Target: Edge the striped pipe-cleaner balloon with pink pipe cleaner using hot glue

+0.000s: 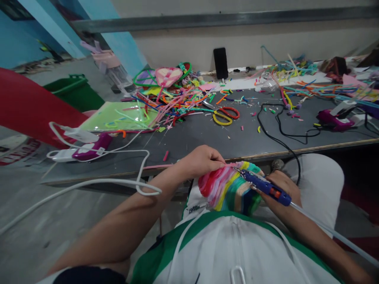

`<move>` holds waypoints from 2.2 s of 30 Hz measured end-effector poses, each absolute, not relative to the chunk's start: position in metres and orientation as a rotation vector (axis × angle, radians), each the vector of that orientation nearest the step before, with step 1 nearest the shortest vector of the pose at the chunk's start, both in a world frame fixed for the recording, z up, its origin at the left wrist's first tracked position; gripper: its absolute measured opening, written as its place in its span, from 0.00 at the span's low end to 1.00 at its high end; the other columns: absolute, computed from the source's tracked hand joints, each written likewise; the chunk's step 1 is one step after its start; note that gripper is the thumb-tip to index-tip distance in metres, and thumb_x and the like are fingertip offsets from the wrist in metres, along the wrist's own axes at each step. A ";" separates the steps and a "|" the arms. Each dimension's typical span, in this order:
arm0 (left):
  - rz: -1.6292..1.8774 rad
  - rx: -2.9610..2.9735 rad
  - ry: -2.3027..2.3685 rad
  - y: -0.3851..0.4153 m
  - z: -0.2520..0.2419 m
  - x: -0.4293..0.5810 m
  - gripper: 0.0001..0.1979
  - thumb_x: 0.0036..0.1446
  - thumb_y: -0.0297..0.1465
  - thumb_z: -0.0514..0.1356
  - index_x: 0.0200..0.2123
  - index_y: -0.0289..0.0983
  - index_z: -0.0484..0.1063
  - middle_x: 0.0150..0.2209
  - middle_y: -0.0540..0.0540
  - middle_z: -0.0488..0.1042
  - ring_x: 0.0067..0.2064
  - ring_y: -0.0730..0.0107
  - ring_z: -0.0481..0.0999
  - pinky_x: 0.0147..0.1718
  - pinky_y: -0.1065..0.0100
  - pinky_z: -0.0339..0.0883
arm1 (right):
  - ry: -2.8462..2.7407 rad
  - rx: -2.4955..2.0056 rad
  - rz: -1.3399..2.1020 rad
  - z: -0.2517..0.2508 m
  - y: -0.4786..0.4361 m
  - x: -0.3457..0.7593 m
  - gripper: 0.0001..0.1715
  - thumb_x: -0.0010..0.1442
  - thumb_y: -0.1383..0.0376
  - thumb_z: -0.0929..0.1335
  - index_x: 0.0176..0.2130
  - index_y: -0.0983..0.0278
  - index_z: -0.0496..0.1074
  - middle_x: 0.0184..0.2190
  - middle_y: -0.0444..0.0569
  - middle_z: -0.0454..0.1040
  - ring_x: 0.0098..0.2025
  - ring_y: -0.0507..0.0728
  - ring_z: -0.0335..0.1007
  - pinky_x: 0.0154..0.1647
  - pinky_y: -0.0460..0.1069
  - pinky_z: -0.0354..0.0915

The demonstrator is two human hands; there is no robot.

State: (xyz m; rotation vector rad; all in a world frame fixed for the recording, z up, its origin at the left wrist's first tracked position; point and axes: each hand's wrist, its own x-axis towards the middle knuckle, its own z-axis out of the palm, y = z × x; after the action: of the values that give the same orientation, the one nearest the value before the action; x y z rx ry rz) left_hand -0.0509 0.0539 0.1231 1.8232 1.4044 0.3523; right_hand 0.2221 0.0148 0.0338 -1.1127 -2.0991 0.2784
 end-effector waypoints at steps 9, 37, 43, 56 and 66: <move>0.359 1.848 1.398 0.056 0.120 -0.052 0.13 0.50 0.34 0.58 0.33 0.35 0.80 0.28 0.48 0.78 0.29 0.72 0.72 0.26 0.75 0.59 | -2.107 -1.106 0.183 0.036 0.018 0.219 0.09 0.49 0.61 0.70 0.30 0.58 0.65 0.24 0.44 0.67 0.27 0.56 0.64 0.31 0.51 0.62; 0.392 1.858 1.395 0.056 0.116 -0.053 0.12 0.49 0.34 0.58 0.32 0.36 0.80 0.27 0.48 0.78 0.30 0.71 0.73 0.26 0.75 0.60 | -2.178 -1.072 0.229 0.055 0.023 0.219 0.08 0.49 0.66 0.69 0.31 0.59 0.65 0.26 0.48 0.69 0.29 0.58 0.64 0.32 0.53 0.63; 0.390 1.853 1.388 0.056 0.120 -0.052 0.13 0.49 0.33 0.58 0.32 0.34 0.80 0.27 0.48 0.78 0.29 0.72 0.73 0.26 0.75 0.60 | -2.170 -1.095 0.210 0.059 0.022 0.225 0.07 0.50 0.64 0.69 0.31 0.61 0.66 0.27 0.47 0.69 0.31 0.57 0.65 0.34 0.52 0.63; 0.357 1.863 1.421 0.056 0.124 -0.049 0.12 0.49 0.32 0.58 0.33 0.35 0.80 0.28 0.47 0.79 0.30 0.71 0.73 0.26 0.75 0.60 | -2.268 -1.017 0.157 0.069 0.031 0.228 0.06 0.54 0.62 0.67 0.31 0.62 0.66 0.27 0.47 0.70 0.30 0.55 0.64 0.34 0.50 0.62; 0.357 1.849 1.405 0.056 0.123 -0.049 0.12 0.50 0.33 0.58 0.33 0.35 0.80 0.28 0.47 0.79 0.30 0.71 0.73 0.26 0.75 0.60 | -2.322 -0.929 0.161 0.073 0.038 0.229 0.07 0.54 0.61 0.67 0.29 0.61 0.66 0.25 0.46 0.70 0.28 0.54 0.62 0.31 0.50 0.61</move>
State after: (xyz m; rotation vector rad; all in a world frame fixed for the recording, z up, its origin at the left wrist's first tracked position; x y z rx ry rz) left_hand -0.0487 0.0561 0.1231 1.8493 1.4049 0.3568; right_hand 0.2289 0.0384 0.0732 -0.9294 -2.3216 0.1606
